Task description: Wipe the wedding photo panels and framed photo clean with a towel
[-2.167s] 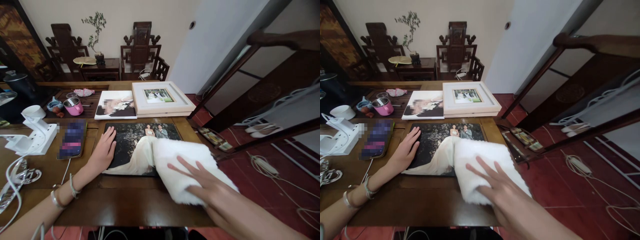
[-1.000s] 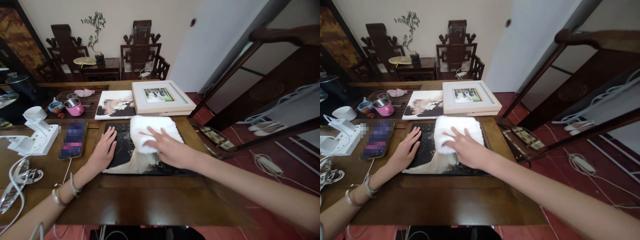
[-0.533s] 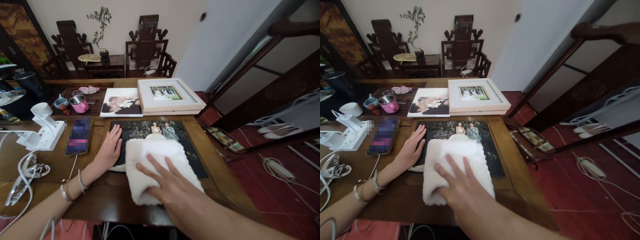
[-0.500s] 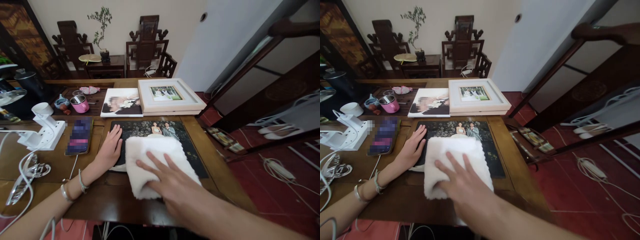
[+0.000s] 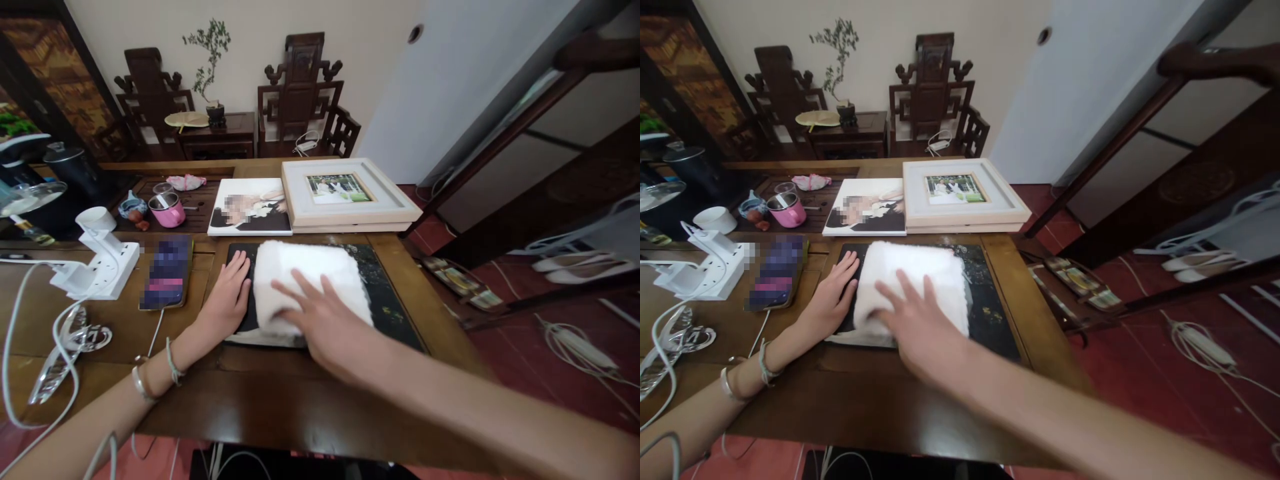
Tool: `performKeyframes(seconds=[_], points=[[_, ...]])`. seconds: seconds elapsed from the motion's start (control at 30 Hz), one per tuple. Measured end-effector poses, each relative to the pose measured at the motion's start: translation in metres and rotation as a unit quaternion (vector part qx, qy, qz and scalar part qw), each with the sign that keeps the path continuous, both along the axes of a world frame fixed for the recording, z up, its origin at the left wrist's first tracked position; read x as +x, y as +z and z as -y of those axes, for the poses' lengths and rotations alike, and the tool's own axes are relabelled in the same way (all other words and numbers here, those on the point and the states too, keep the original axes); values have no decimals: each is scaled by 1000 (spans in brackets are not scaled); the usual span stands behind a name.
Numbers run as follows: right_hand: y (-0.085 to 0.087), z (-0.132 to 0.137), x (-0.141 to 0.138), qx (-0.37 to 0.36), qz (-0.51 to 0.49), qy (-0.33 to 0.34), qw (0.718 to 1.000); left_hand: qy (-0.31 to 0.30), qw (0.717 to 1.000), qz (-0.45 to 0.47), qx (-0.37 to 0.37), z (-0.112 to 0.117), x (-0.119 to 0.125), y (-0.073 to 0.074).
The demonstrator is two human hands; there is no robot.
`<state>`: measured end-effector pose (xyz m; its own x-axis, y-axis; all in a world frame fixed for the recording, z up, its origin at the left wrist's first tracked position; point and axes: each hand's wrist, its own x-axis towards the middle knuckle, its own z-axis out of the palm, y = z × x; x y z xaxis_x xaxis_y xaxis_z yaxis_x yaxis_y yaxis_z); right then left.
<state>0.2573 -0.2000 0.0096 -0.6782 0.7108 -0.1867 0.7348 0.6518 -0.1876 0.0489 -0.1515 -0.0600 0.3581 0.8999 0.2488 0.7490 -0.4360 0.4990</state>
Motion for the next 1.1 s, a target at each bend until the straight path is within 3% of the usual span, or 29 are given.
performKeyframes(seconds=[0.1,0.2,0.4,0.5,0.57,0.67,0.83,0.9,1.0,1.1], points=[[-4,42,1,-37,-24,42,998,0,1000,-5,-4,1,1,2],[-2,52,5,-56,-27,67,996,1,1000,-2,-4,2,3,3],[14,-13,4,-1,20,15,1000,4,1000,-4,-9,-1,5,1],[11,-41,0,53,25,5,998,-1,1000,4,-11,-2,4,1],[6,-43,-2,75,36,5,997,0,1000,8,-10,-3,4,0],[-3,-18,-3,66,32,18,997,-1,1000,5,-6,-3,4,-1],[-15,54,4,49,-67,58,995,-8,1000,1,4,-2,4,0],[-14,66,8,39,-90,72,993,-11,1000,3,2,-2,4,1],[-5,52,13,-4,-65,68,996,-10,1000,2,-1,-1,4,1],[5,9,12,-8,-31,28,999,-7,1000,2,-1,-1,3,0]])
